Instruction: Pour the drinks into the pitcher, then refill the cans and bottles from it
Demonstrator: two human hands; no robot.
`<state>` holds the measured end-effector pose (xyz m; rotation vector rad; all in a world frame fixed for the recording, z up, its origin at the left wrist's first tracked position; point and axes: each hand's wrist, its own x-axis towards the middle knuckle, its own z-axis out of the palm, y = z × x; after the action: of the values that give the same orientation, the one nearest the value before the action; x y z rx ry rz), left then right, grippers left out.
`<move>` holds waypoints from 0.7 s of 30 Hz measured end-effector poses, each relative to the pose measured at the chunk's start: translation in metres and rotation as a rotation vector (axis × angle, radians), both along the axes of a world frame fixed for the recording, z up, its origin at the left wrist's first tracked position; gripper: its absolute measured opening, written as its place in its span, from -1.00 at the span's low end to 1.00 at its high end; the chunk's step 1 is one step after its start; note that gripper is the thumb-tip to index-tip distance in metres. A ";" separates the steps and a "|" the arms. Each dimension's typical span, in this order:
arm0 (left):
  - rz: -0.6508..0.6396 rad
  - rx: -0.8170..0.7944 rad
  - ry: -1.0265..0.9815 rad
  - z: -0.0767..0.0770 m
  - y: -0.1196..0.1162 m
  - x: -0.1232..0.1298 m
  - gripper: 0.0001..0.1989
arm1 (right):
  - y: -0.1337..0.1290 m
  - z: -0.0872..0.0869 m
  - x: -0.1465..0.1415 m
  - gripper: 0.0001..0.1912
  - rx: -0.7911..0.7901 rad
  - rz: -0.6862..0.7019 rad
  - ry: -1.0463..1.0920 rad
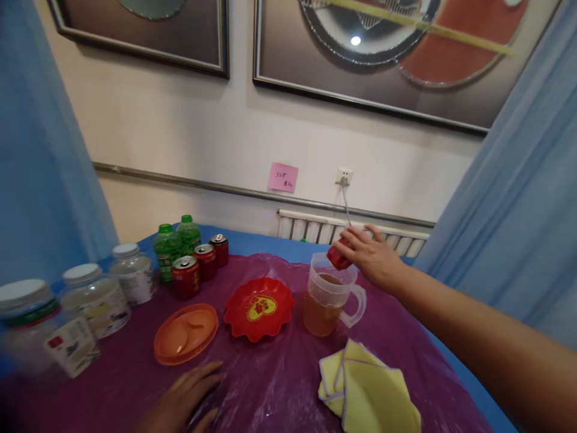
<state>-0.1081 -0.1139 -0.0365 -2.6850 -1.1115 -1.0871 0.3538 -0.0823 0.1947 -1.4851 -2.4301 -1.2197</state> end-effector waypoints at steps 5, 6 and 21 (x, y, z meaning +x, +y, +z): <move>0.015 -0.118 -0.065 0.040 -0.011 0.015 -0.58 | -0.020 0.001 -0.043 -0.39 0.163 -0.155 0.705; 0.016 -0.153 -0.087 0.053 -0.014 0.019 -0.56 | -0.027 -0.005 -0.059 -0.35 0.119 -0.120 0.865; 0.226 -0.421 -0.316 0.145 0.010 0.022 -0.38 | -0.070 -0.147 -0.233 0.01 -0.616 0.268 1.399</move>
<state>-0.0864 -0.1040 0.1084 -2.6300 -1.8339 -1.4017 0.1205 -0.1523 0.0476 -1.2552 -1.7836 0.6060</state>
